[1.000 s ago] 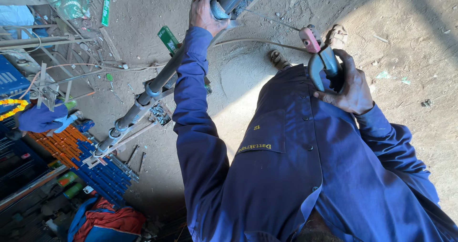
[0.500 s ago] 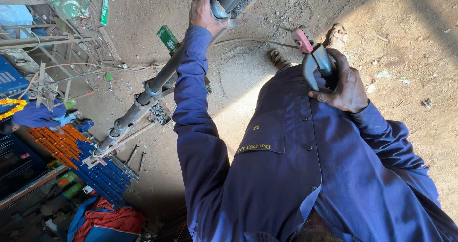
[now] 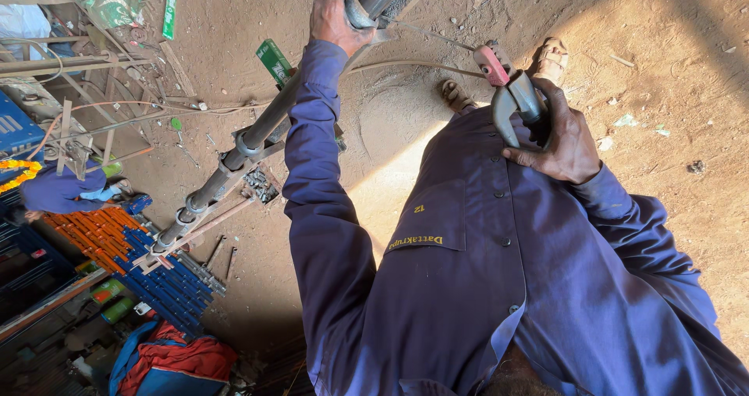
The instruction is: The person welds metal pipes using a handheld welding torch. They position the torch at various joints along a long pipe assembly, creating bright sparks and smoke as they fuse the metal sections together.
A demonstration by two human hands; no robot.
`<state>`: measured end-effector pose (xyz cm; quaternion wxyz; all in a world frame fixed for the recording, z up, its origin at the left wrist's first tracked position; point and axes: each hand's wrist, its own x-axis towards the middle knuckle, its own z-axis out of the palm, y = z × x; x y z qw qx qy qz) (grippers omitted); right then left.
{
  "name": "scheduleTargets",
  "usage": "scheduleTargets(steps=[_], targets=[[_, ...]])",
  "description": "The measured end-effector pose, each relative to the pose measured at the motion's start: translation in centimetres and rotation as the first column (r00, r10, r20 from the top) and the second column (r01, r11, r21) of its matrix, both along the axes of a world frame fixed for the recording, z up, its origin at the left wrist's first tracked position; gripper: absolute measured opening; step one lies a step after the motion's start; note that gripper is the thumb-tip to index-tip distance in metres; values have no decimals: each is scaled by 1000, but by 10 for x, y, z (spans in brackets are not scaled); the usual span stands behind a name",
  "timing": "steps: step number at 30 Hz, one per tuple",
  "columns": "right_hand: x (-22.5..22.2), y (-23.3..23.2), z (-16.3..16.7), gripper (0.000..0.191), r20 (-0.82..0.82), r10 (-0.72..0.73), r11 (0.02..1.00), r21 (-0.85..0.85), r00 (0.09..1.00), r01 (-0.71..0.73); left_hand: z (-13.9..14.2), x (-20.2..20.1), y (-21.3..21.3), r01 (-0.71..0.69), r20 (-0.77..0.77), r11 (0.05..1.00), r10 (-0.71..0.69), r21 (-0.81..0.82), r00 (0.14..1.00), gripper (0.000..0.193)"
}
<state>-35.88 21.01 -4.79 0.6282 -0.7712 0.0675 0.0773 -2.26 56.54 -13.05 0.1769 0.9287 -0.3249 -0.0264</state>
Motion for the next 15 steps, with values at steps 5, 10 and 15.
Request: scheduleTargets(steps=[5,10,15], targets=[[1,1,-2,106,17,8,999,-47,1000,-7,-2,1,-1,18,60,1000,-18,-8,998,58],[0,2,-5,107,8,9,998,-65,1000,-8,-2,1,0,38,35,999,-37,-15,999,59],[1,2,-7,108,36,8,997,-83,999,-5,0,-1,-3,30,-4,999,-30,-17,1000,59]])
